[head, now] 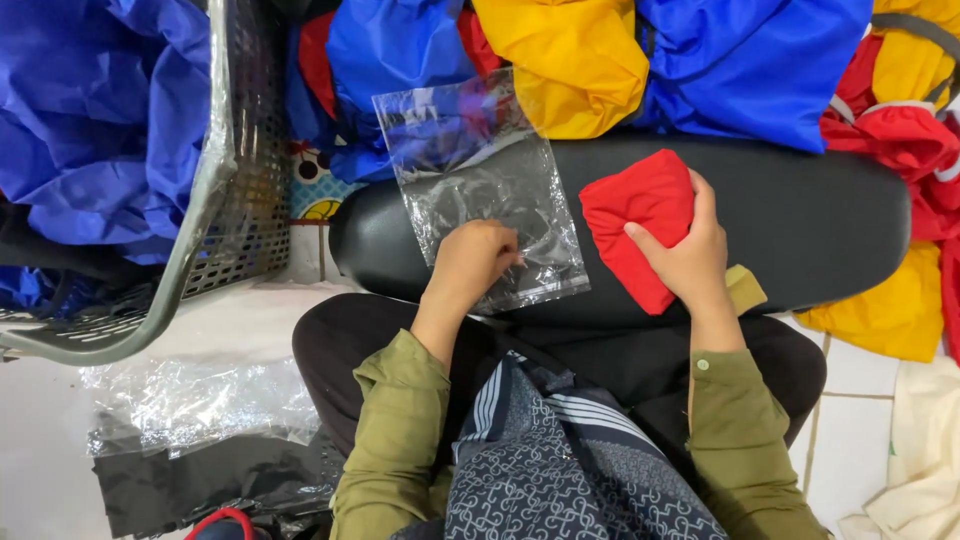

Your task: Folding red fabric covers and placing them into clear plastic bags for packaging.

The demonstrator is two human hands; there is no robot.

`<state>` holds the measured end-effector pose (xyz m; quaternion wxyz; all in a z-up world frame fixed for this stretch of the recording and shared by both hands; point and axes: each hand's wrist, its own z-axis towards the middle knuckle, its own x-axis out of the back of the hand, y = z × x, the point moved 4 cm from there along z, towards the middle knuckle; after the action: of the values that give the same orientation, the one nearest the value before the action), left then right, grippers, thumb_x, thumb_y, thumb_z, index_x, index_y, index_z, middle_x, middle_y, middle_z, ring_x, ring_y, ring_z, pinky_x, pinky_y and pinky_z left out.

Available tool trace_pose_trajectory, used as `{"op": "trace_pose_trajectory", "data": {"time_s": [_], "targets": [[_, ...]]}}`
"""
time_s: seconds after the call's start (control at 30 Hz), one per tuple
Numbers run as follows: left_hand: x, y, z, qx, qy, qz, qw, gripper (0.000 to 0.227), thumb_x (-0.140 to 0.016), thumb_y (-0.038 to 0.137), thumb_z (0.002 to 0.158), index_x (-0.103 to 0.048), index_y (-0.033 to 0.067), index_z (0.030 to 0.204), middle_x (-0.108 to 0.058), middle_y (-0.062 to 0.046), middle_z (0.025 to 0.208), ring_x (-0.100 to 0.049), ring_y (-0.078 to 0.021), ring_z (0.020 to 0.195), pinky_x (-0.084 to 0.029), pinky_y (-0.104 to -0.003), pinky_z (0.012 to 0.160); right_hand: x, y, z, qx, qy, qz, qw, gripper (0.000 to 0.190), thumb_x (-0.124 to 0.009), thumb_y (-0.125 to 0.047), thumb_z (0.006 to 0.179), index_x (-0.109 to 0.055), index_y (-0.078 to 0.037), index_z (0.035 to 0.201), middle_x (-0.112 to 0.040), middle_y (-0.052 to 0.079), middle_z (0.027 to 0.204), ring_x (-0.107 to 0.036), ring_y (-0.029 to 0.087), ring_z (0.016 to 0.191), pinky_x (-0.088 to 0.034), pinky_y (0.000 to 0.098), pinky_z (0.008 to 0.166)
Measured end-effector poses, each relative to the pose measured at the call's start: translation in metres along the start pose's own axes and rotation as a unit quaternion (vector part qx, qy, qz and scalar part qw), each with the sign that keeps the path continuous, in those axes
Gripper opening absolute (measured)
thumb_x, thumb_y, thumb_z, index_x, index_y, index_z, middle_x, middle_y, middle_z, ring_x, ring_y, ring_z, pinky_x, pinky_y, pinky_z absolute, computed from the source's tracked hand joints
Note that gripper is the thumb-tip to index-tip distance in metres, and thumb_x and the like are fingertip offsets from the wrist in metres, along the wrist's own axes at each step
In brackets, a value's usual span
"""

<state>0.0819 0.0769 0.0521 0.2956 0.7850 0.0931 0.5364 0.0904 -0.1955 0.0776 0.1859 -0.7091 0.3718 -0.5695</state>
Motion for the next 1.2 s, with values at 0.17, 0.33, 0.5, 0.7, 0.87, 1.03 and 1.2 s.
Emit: {"op": "trace_pose_trajectory", "data": {"time_s": [0.17, 0.33, 0.5, 0.7, 0.87, 1.03, 1.2], "targets": [[-0.001, 0.011, 0.003, 0.008, 0.063, -0.067, 0.996, 0.011, -0.078, 0.019, 0.088, -0.073, 0.0089, 0.087, -0.072, -0.008, 0.080, -0.071, -0.0276, 0.076, -0.055, -0.039, 0.066, 0.021, 0.016, -0.013, 0.104, 0.101, 0.102, 0.984, 0.082, -0.082, -0.020, 0.089, -0.034, -0.005, 0.154, -0.051, 0.028, 0.146, -0.052, 0.042, 0.132, -0.042, 0.0534, 0.111], [-0.023, 0.025, 0.010, -0.020, 0.197, -0.175, 0.964, 0.017, -0.073, 0.022, 0.093, -0.074, 0.0076, 0.101, -0.074, -0.008, 0.087, -0.070, -0.0255, 0.076, -0.054, -0.037, 0.072, 0.054, -0.041, -0.062, 0.166, 0.070, 0.222, 0.958, 0.056, -0.051, -0.006, 0.103, -0.030, 0.003, 0.154, -0.046, 0.023, 0.149, -0.048, 0.031, 0.136, -0.038, 0.0413, 0.120], [-0.035, 0.042, 0.010, -0.008, 0.271, -0.208, 0.940, 0.012, -0.074, 0.023, 0.094, -0.075, 0.0119, 0.097, -0.065, -0.007, 0.074, -0.071, -0.0295, 0.071, -0.058, -0.034, 0.062, 0.025, -0.065, -0.072, 0.080, 0.040, -0.156, 0.984, 0.074, -0.063, -0.027, 0.096, -0.029, -0.015, 0.161, -0.071, 0.029, 0.108, -0.071, 0.050, 0.090, -0.054, 0.0595, 0.088], [-0.049, 0.046, 0.010, -0.003, 0.303, -0.267, 0.915, 0.012, -0.072, 0.017, 0.096, -0.076, 0.0088, 0.104, -0.064, -0.008, 0.073, -0.070, -0.0269, 0.068, -0.056, -0.031, 0.056, -0.001, -0.039, -0.049, 0.084, -0.059, 0.014, 0.995, 0.067, -0.053, -0.019, 0.100, -0.025, -0.018, 0.160, -0.039, 0.020, 0.161, -0.050, 0.052, 0.130, -0.040, 0.0645, 0.110], [-0.042, 0.057, 0.005, -0.033, 0.347, -0.218, 0.912, 0.017, -0.072, 0.013, 0.095, -0.077, 0.0076, 0.110, -0.065, -0.009, 0.076, -0.069, -0.0265, 0.066, -0.055, -0.032, 0.054, -0.018, -0.032, -0.041, 0.065, -0.144, 0.013, 0.987, 0.062, -0.063, -0.028, 0.095, -0.045, -0.029, 0.155, -0.059, 0.013, 0.145, -0.057, 0.041, 0.127, -0.046, 0.0555, 0.108], [-0.029, 0.080, -0.020, -0.083, 0.385, -0.188, 0.900, 0.029, -0.074, 0.013, 0.094, -0.073, 0.0082, 0.122, -0.065, -0.010, 0.086, -0.068, -0.0291, 0.082, -0.058, -0.033, 0.071, -0.029, -0.008, -0.031, 0.064, -0.094, 0.079, 0.990, 0.061, -0.060, -0.023, 0.099, -0.042, -0.023, 0.157, -0.056, 0.020, 0.146, -0.054, 0.042, 0.131, -0.042, 0.0562, 0.111], [-0.120, 0.057, -0.092, 0.365, 0.428, -0.495, 0.662, 0.035, -0.072, 0.029, 0.099, -0.046, 0.0129, 0.117, -0.045, -0.003, 0.101, -0.044, -0.0153, 0.097, -0.038, -0.033, 0.087, -0.043, 0.021, -0.017, 0.111, -0.221, 0.217, 0.944, 0.070, -0.042, -0.008, 0.092, -0.033, -0.011, 0.162, -0.031, 0.016, 0.166, -0.027, 0.030, 0.152, -0.015, 0.0481, 0.126]]}}
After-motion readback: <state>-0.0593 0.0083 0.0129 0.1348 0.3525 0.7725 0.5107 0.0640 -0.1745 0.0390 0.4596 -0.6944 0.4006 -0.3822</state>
